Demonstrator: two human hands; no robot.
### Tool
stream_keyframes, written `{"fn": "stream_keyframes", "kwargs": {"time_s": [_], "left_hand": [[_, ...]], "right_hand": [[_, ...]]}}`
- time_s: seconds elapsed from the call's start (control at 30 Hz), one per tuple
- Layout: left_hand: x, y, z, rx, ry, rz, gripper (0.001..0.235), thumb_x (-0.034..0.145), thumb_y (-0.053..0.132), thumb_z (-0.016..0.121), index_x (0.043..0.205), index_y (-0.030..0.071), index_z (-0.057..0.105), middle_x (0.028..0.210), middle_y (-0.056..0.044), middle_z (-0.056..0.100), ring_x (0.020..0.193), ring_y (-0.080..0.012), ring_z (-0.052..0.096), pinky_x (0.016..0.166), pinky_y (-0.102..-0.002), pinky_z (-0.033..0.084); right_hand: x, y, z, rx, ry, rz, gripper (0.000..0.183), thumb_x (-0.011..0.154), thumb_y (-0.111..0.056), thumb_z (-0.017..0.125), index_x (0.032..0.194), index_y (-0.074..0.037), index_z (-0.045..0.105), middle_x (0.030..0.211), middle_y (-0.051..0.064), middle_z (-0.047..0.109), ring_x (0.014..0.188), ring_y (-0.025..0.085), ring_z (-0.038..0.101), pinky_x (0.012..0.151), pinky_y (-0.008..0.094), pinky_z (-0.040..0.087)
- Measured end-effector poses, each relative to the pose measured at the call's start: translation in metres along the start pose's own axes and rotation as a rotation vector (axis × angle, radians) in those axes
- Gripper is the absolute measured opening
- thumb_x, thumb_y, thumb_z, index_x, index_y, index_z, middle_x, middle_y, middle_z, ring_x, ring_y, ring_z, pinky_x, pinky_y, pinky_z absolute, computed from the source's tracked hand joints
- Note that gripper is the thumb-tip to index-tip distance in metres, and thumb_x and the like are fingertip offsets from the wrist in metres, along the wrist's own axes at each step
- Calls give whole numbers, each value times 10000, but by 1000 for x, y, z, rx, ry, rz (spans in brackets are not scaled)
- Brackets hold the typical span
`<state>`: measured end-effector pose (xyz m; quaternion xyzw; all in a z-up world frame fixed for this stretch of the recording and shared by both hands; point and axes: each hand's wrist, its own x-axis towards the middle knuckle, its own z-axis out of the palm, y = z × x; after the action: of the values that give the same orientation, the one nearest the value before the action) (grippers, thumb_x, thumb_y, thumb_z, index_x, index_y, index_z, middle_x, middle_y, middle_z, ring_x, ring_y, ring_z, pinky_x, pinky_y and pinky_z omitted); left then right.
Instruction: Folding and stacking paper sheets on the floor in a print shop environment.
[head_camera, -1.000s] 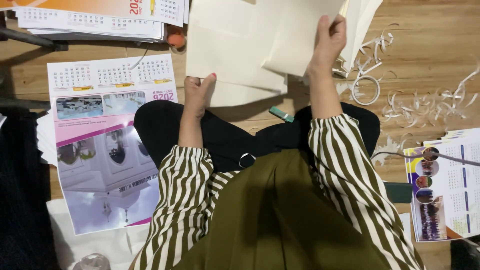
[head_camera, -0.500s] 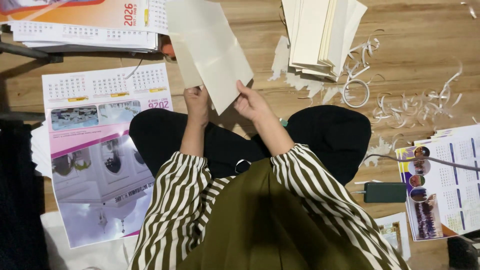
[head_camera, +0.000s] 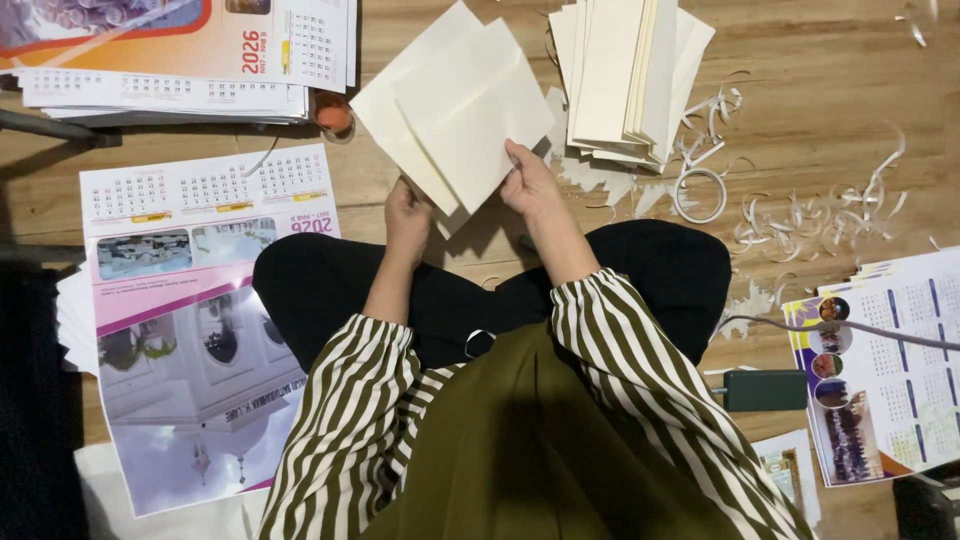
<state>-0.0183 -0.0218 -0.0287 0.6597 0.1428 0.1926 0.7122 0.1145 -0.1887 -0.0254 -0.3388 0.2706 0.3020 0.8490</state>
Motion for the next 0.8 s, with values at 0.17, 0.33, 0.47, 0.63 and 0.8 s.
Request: {"fn": "stream_keyframes", "kwargs": {"time_s": [0.17,0.33,0.47,0.63,0.8], "left_hand": [[2,-28,-14,-136,130,-124,372,858,37,552,1222,38,473,1153,-118,560,1087,-249,510,973,-417,380],[-6,-25,-6,-413,151,-185,444,836,179,545,1250,52,445,1192,-132,538,1102,-281,517,987,-447,375],[-19,-20,6,-712,184,-296,558,812,339,539,1283,68,413,1236,-147,514,1118,-317,524,1002,-481,369],[-30,16,-13,-992,310,-410,689,788,499,535,1316,84,382,1281,-162,489,1135,-354,531,1018,-514,363],[9,103,-29,41,-129,248,580,857,209,620,1347,136,318,1273,-154,448,1154,-267,439,939,-430,315]], "right_hand": [[-12,19,-18,-272,115,-66,349,736,-181,746,979,-50,533,768,29,621,517,90,583,409,146,482],[-35,54,-34,-413,242,-46,550,669,-213,806,1085,0,516,821,95,618,546,148,626,418,231,501],[-10,59,-64,-372,61,-45,730,670,-185,830,1256,-1,435,1060,150,595,894,267,626,711,352,536],[-58,10,-8,-459,-91,-386,578,714,-108,782,1170,78,480,1026,190,595,912,278,585,709,430,548],[-48,-11,6,-625,-301,-771,333,681,-72,800,976,-77,644,875,60,667,821,132,603,798,298,481]]}}
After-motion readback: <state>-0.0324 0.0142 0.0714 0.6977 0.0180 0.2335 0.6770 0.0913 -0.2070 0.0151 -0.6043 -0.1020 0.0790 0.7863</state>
